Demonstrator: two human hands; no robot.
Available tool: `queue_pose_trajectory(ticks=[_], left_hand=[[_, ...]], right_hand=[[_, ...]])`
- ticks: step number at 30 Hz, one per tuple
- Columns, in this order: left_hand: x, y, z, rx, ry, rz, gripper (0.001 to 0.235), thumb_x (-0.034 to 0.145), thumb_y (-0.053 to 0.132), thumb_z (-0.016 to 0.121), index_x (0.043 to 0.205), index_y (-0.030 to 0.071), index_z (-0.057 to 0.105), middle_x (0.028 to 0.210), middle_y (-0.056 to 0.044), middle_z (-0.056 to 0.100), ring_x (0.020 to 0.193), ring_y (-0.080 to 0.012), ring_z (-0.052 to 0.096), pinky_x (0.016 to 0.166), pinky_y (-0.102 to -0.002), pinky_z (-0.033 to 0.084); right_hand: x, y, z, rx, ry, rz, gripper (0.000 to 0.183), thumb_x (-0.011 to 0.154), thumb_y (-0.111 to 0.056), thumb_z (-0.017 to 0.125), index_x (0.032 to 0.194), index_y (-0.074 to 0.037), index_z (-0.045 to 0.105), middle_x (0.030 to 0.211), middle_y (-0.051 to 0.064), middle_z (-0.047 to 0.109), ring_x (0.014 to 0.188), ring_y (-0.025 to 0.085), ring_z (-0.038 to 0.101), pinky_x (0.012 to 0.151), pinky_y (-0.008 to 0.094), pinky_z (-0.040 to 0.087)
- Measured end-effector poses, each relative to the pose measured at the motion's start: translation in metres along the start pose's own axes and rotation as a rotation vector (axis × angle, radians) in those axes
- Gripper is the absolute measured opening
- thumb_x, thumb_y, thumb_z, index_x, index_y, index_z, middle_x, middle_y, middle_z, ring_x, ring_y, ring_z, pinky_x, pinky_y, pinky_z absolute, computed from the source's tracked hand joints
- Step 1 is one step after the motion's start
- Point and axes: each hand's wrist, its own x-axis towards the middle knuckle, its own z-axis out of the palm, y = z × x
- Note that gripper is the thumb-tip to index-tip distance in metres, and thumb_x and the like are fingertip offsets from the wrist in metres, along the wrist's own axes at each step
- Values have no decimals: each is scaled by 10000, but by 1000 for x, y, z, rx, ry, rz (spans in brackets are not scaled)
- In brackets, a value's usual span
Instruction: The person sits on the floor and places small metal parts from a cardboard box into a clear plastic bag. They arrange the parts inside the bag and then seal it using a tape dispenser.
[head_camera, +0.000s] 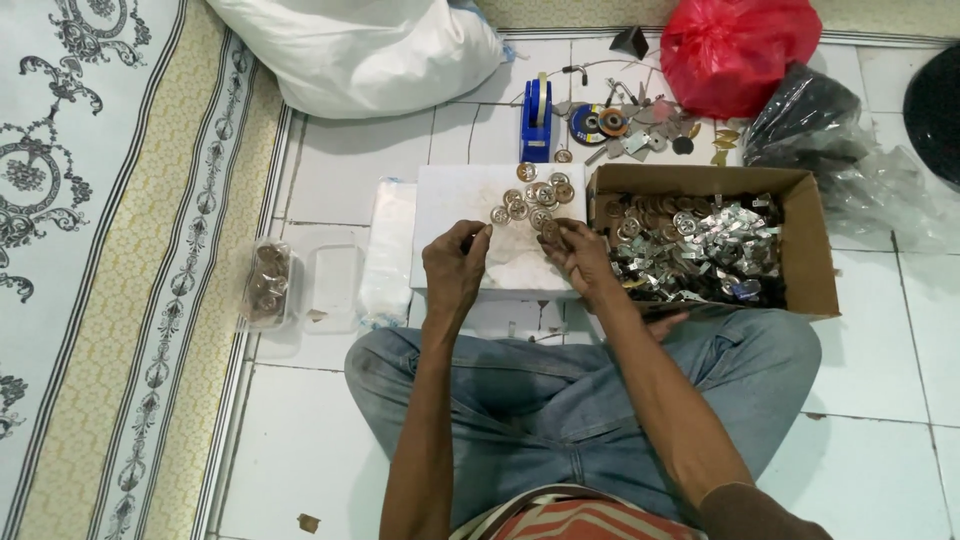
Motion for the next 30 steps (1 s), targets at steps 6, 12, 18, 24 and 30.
queue_pose_trajectory(ticks=[6,12,18,24,30], left_hand=[[1,-2,-1,27,0,16,128,960,179,708,924,78,779,624,-116,675,582,-164,604,523,-341,506],[2,-2,-3,36,8,30,131,962,184,713,917,81,779,618,-110,677,574,-155,608,520,-329,508],[2,0,-2,46,5,8,108,952,169,711,938,88,781,629,-121,687,580,-194,641,532,-354,513],[3,-6,4,48,32,7,94,932,171,718,926,102,781,614,-110,689,563,-196,655,518,-350,507],[2,6,6,138,-23,78,128,956,184,687,957,92,776,619,-133,699,590,-287,706,560,-380,537]], right_hand=[[0,-6,4,-386,72,-83,503,867,-154,859,1269,-58,574,998,170,684,750,270,765,548,322,654],[7,-12,12,-843,105,-351,246,845,-132,826,1050,-66,707,831,162,696,643,279,735,447,352,617],[-24,-23,24,-1100,12,-588,158,991,-112,673,1118,-19,690,892,294,715,740,455,720,571,539,580],[-68,-53,50,-649,7,-397,363,972,-149,756,1203,66,576,808,198,660,548,219,689,456,267,568],[-137,-92,103,-371,-140,-361,264,953,-106,762,1119,50,629,742,193,664,546,243,715,424,281,593]])
